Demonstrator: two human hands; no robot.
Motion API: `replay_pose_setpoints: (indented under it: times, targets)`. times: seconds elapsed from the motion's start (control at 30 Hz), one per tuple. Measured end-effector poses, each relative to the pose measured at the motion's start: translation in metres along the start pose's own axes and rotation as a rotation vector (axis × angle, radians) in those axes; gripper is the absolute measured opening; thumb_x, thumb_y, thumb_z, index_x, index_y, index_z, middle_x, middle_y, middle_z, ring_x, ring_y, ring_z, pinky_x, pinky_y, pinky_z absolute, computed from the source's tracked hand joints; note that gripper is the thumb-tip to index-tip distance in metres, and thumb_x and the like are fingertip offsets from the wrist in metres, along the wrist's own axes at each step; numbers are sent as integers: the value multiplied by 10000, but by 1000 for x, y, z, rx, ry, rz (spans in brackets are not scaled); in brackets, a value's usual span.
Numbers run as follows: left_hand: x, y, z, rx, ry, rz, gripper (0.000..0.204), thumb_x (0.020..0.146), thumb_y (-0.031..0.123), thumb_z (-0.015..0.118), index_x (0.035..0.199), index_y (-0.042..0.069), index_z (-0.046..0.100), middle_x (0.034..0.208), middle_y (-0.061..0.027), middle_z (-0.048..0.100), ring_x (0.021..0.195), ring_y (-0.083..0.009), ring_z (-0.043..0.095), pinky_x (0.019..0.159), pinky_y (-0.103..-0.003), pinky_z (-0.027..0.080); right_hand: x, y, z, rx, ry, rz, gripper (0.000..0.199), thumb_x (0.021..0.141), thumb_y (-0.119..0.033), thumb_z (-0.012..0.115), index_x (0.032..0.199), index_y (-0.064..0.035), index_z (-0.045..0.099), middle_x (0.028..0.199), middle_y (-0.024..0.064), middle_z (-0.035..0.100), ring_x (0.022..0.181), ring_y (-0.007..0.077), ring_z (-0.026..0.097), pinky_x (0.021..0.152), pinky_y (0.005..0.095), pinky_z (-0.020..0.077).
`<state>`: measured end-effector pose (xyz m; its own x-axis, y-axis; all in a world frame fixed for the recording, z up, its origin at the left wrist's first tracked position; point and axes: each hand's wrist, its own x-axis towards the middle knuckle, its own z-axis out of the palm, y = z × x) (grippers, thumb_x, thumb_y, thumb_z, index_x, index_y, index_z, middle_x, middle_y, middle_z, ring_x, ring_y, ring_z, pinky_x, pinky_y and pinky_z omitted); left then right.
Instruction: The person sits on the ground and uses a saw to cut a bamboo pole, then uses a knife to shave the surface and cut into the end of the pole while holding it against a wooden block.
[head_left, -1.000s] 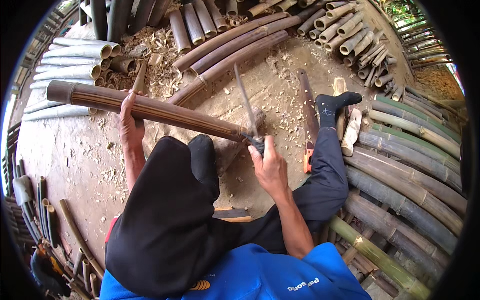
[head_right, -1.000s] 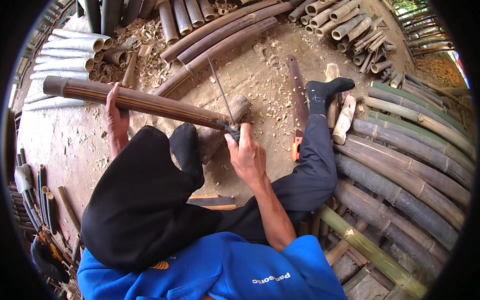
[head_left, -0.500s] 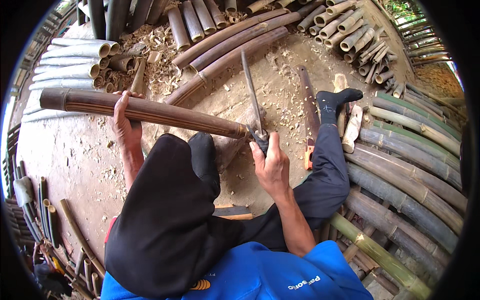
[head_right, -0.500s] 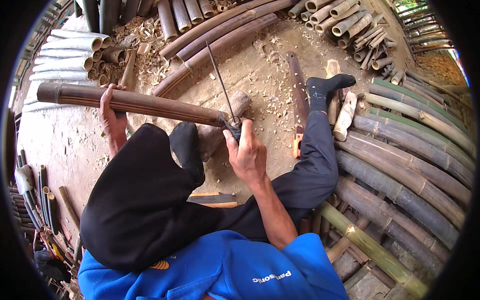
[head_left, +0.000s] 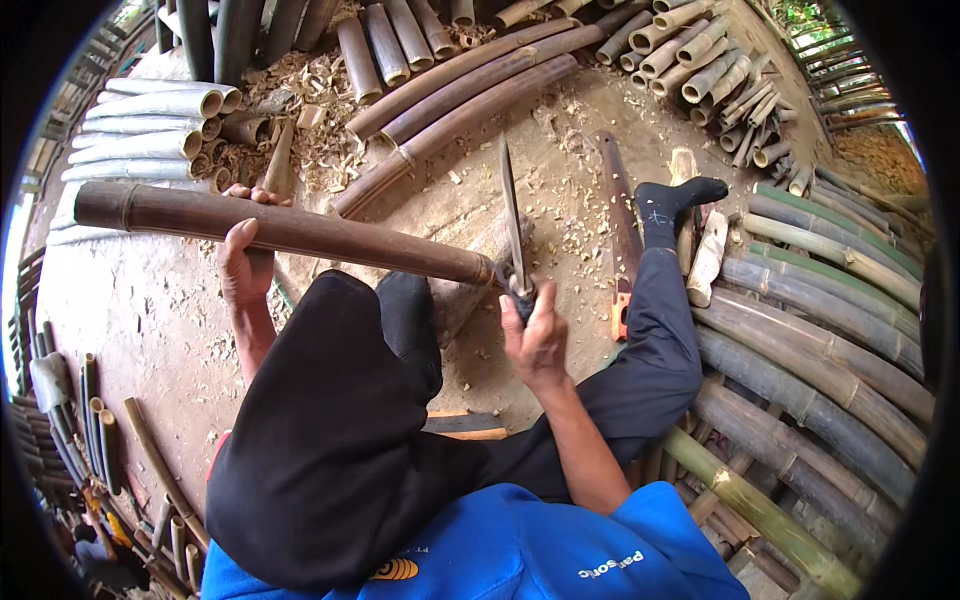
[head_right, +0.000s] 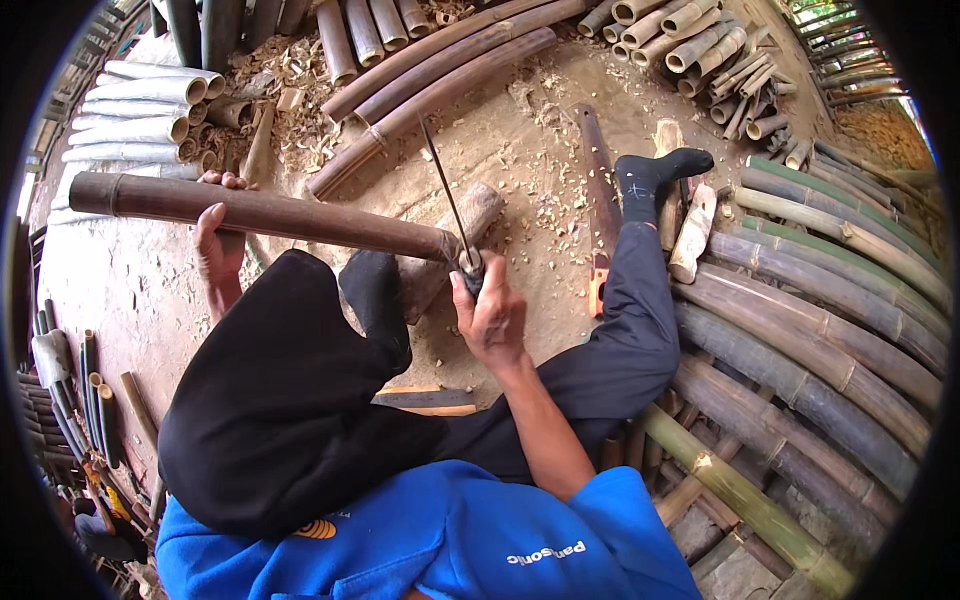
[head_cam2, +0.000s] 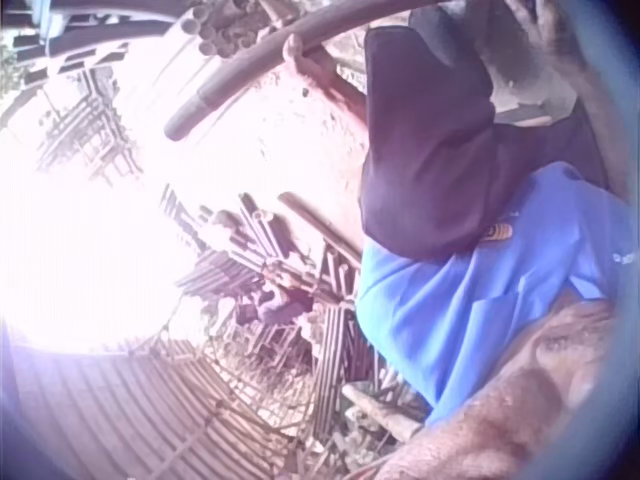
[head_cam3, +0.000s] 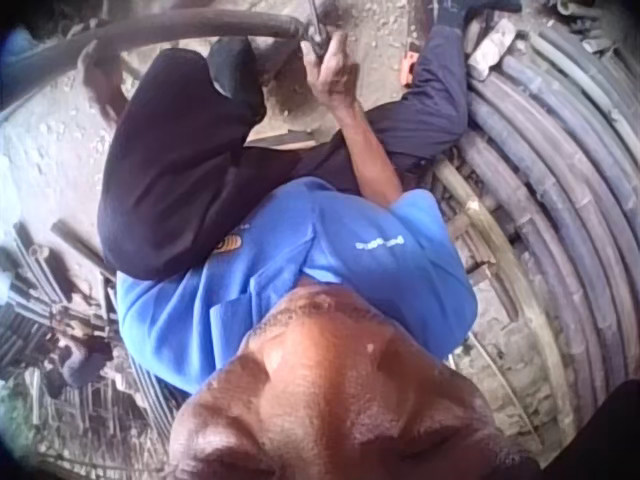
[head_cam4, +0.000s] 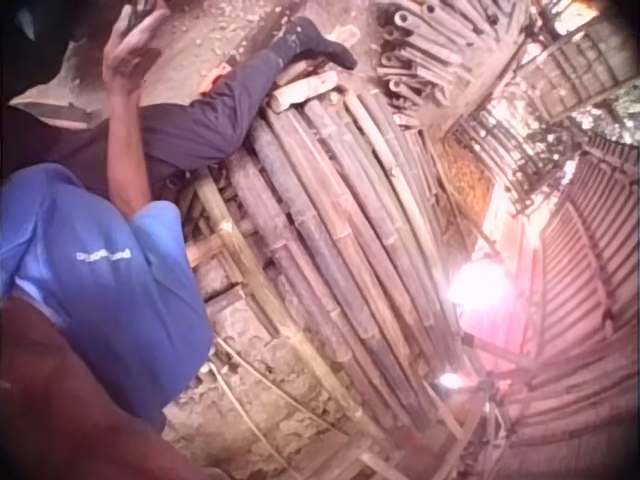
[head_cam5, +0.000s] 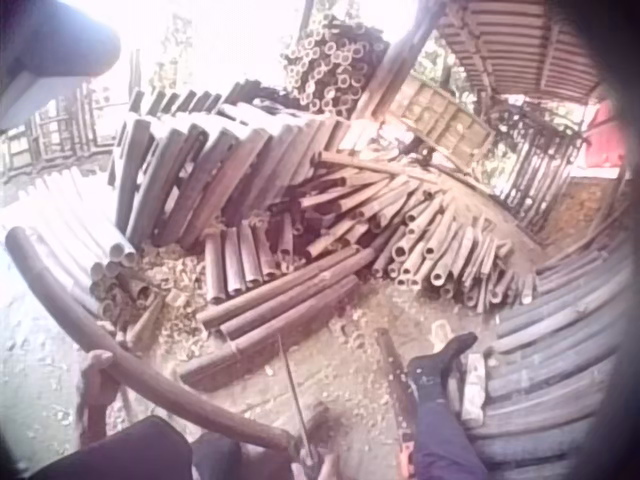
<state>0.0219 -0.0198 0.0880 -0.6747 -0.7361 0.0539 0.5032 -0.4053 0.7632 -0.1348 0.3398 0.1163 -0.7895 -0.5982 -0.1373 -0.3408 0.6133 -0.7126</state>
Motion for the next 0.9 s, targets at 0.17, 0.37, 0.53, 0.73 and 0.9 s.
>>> replay_pose_setpoints:
  times: [0.17,0.37,0.53,0.73,0.9]
  targets:
    - [1,-5,19,145,131,72,557,844,89,716,1341,28,473,1173,-119,591,1140,-272,594,1076,-452,443,13,74,28,-179,-182,224,420,1006,-412,561,1144,-33,444,943,338,678,883,550,640,769,629,484]
    - [-15,3,78,4,118,232,478,901,26,677,1331,41,470,1138,-112,597,1083,-261,618,1022,-447,468,3,15,-2,-13,-72,168,341,1018,-312,594,1099,3,491,828,285,653,834,507,659,687,526,499]
    - [-26,10,107,59,94,288,474,862,-50,636,1296,41,466,1106,-119,582,1022,-251,623,989,-445,488,1,-26,-18,139,76,-148,303,1011,-254,610,1145,-6,497,853,276,658,809,493,662,651,535,506]
    - [-20,0,125,35,-2,289,519,807,-59,660,1278,51,469,1084,-120,557,1011,-246,609,999,-434,490,11,50,19,-276,-135,90,320,1020,-284,567,1130,-23,418,809,315,665,804,517,661,665,579,522]
    - [-27,5,118,56,3,303,526,793,-65,660,1268,67,478,1083,-110,559,1012,-243,610,1010,-434,487,13,-22,-20,-35,-98,70,316,1020,-277,580,1150,-28,435,795,286,665,801,516,662,670,569,515]
